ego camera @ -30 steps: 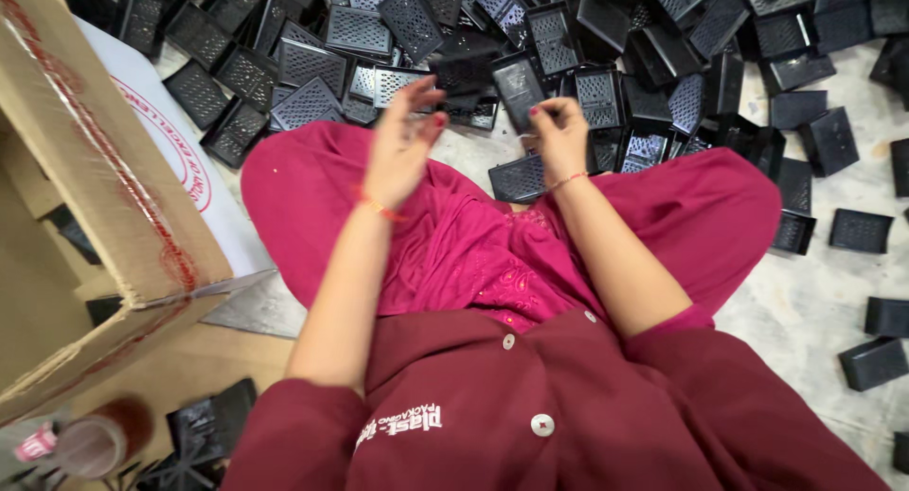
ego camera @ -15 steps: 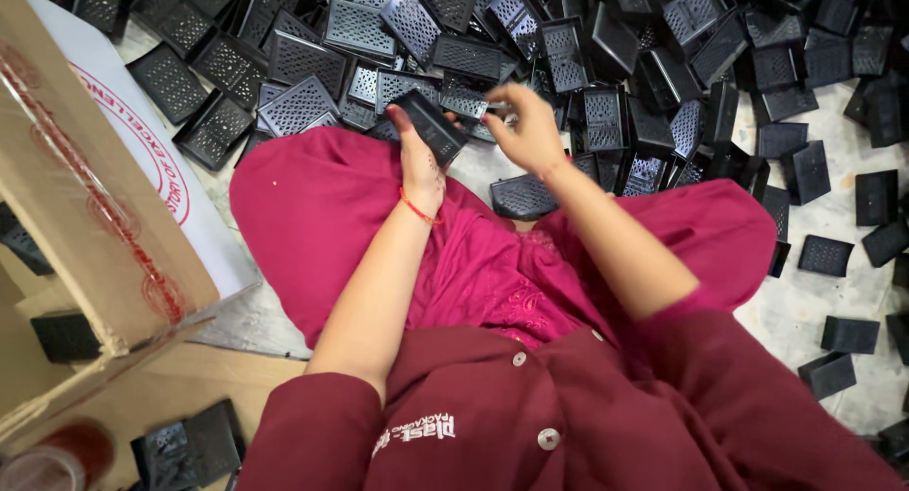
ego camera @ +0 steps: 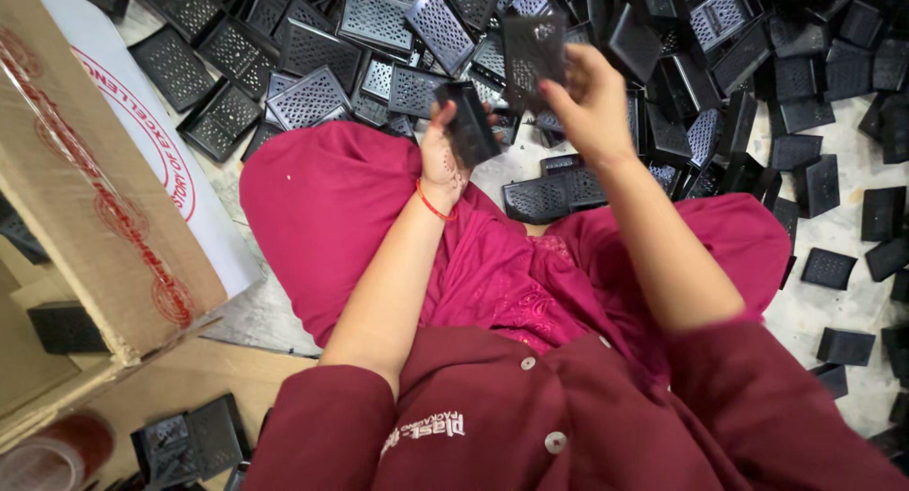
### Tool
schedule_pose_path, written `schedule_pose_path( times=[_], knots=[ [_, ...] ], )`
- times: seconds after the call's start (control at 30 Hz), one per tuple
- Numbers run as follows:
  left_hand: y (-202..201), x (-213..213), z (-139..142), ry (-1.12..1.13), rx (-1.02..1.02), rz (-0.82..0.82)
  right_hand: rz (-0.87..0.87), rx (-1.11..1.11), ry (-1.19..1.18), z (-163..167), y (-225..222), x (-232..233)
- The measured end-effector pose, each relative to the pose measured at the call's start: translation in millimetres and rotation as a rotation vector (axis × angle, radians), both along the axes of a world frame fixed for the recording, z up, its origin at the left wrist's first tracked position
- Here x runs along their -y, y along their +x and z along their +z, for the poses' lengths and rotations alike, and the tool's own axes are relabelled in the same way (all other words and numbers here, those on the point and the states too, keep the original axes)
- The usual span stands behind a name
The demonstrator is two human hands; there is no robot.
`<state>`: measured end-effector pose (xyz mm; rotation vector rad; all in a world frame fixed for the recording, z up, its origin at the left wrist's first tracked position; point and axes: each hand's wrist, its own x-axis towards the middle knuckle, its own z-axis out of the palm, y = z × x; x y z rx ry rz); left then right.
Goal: The person sits on the floor and repeatedly picks up two black plastic components, snaps them together, and places the assembled unit back into a pile. The task involves continuous manual assembly of identical parts without using any tools.
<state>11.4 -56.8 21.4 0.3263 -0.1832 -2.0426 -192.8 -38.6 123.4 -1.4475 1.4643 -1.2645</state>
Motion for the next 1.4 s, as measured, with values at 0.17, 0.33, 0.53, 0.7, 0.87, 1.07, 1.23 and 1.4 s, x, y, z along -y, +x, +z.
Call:
schedule_pose_path(
  times=[0.17, 0.33, 0.53, 0.7, 0.87, 1.07, 1.23, 1.4],
  knots=[
    [-3.0, -17.2, 23.1, -0.065, -0.036, -0.241, 0.047, 0.266, 0.231, 9.3, 8.6, -73.1],
    [14.0, -27.2, 49.7, -0.131, 0.069, -0.427, 0.075, -0.356, -0.121, -10.4, 32.5, -94.7],
    [17.4, -30.1, 53.9, -0.168, 0.197, -0.443, 0.089, -0.159, -0.108, -1.9, 30.5, -96.4],
    [15.5, -31.0, 47.5, -0.221, 0.259, -0.398, 0.124, -0.194, -0.091, -0.6, 37.4, -103.2],
    [14.3, -32.3, 43.5, -0.222, 0.263, -0.395, 0.077, -0.258, -0.108, -8.9, 46.3, -102.6],
    [14.4, -33.4, 39.0, -0.186, 0.315, -0.428, 0.076, -0.228, -0.08, -19.0, 46.2, -103.9],
    [16.9, -31.1, 36.0, -0.191, 0.3, -0.433, 0.196, -0.223, -0.104, -25.3, 45.8, -98.7],
    [15.4, -27.5, 34.8, -0.158, 0.228, -0.397, 0.255, -0.178, -0.206, -22.6, 39.9, -90.1]
  ],
)
